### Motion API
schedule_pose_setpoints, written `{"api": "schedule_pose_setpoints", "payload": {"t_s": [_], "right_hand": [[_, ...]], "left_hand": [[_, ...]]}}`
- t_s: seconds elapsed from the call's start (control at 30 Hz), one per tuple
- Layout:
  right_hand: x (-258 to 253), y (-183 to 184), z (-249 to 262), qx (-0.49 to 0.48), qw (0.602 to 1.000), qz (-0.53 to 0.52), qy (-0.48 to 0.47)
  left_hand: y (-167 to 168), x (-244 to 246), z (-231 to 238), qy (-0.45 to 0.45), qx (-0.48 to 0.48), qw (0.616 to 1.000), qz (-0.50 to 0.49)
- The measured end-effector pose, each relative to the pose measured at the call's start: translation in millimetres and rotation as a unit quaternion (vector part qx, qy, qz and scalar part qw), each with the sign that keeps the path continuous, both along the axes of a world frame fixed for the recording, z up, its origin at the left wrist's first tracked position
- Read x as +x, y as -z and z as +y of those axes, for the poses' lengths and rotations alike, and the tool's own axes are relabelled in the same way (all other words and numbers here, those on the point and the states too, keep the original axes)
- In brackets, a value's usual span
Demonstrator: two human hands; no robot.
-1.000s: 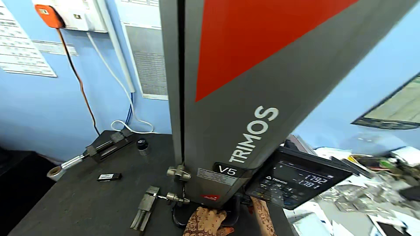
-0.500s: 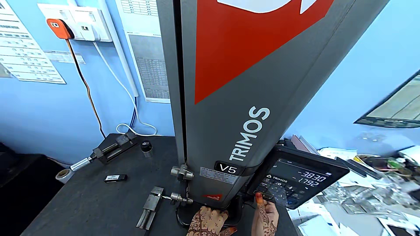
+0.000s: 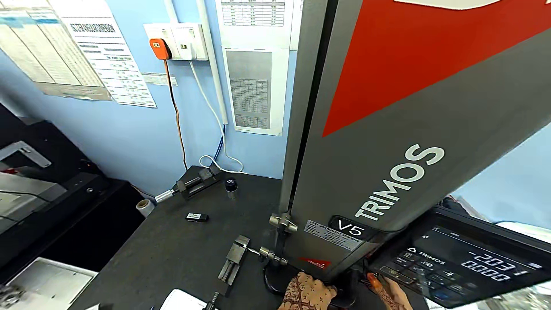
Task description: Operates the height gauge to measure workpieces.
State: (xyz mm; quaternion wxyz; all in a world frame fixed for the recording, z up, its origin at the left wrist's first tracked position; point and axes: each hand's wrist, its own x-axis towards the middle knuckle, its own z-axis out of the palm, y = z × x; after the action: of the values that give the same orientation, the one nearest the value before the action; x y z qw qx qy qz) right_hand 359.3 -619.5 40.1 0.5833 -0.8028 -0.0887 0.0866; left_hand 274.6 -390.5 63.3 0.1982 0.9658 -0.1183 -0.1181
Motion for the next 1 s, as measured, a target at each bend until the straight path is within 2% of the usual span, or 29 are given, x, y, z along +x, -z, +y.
{"api": "schedule_pose_setpoints", "payload": {"t_s": [0.1, 0.2, 0.5, 0.63, 0.93, 1.0], "right_hand": [[2, 5, -2, 0.020, 1.000, 0.003, 0.001], [2, 6, -1, 0.035, 0.999, -0.004, 0.002], [4, 5, 1, 0.054, 0.999, -0.002, 0.002], [5, 9, 1, 0.059, 0.998, -0.002, 0.009], [6, 8, 1, 0.050, 0.999, -0.004, 0.011], [6, 11, 0, 0.055, 0.998, 0.002, 0.016]], "left_hand": [[-2, 1, 0, -0.001, -0.010, 1.000, 0.000], [-19, 5, 2, 0.016, -0.001, 0.997, 0.076], [-16, 6, 1, 0.022, 0.008, 0.998, 0.062], [-21, 8, 0, 0.020, 0.015, 0.996, 0.087], [-20, 6, 0, 0.020, 0.015, 0.997, 0.072], [-7, 2, 0, 0.007, 0.004, 1.000, 0.006]]}}
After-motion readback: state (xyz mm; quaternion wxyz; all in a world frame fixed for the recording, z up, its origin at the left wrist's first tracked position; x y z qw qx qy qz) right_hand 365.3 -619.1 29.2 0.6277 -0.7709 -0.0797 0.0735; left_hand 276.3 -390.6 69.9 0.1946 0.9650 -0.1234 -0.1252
